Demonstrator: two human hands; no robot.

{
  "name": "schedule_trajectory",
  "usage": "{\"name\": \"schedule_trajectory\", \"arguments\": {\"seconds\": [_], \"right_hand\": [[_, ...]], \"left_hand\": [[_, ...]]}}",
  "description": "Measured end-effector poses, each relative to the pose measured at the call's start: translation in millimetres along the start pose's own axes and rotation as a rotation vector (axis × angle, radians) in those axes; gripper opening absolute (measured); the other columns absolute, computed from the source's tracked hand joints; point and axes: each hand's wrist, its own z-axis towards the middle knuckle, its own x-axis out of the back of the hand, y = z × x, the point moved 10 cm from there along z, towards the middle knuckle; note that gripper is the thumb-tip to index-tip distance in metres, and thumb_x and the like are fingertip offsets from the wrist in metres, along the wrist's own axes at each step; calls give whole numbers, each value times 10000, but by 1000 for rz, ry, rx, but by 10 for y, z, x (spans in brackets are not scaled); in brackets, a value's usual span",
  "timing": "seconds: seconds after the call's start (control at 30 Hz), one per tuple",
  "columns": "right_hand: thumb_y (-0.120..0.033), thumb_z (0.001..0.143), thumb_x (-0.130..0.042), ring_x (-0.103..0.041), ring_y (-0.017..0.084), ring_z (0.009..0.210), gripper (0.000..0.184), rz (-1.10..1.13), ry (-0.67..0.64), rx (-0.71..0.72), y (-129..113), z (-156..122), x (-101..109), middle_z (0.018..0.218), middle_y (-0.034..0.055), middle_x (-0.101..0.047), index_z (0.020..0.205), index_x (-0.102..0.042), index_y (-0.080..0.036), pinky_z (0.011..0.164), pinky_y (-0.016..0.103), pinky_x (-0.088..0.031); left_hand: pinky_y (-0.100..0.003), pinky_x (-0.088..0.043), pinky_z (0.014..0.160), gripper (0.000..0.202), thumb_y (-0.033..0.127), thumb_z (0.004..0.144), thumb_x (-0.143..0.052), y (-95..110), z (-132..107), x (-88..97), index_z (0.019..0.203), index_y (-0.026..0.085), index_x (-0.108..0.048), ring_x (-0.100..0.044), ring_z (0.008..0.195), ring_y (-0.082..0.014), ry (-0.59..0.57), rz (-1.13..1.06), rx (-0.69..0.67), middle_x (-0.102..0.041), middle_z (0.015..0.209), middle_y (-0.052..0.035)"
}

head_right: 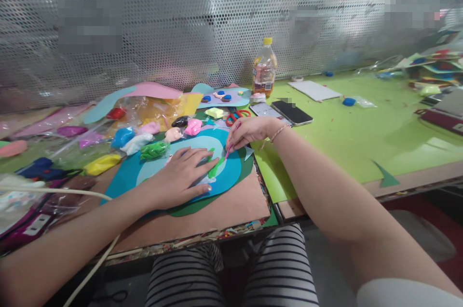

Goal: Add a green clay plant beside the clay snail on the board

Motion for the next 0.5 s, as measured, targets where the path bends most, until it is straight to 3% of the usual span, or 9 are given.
{"name": "schedule_trajectory", "arguments": {"seconds": [0.5], "right_hand": [[-211,624,-745,-678,158,783,180,-3,30,26,-41,18,-8,792,83,-716,758,-701,-100,758,238,-542]], "left_hand": [[-477,-196,1027,553,559,922,-258,-5,-3,-5,1331,218,-407,-313,1259,-280,0,-8,1,-419,1337,-115]]}}
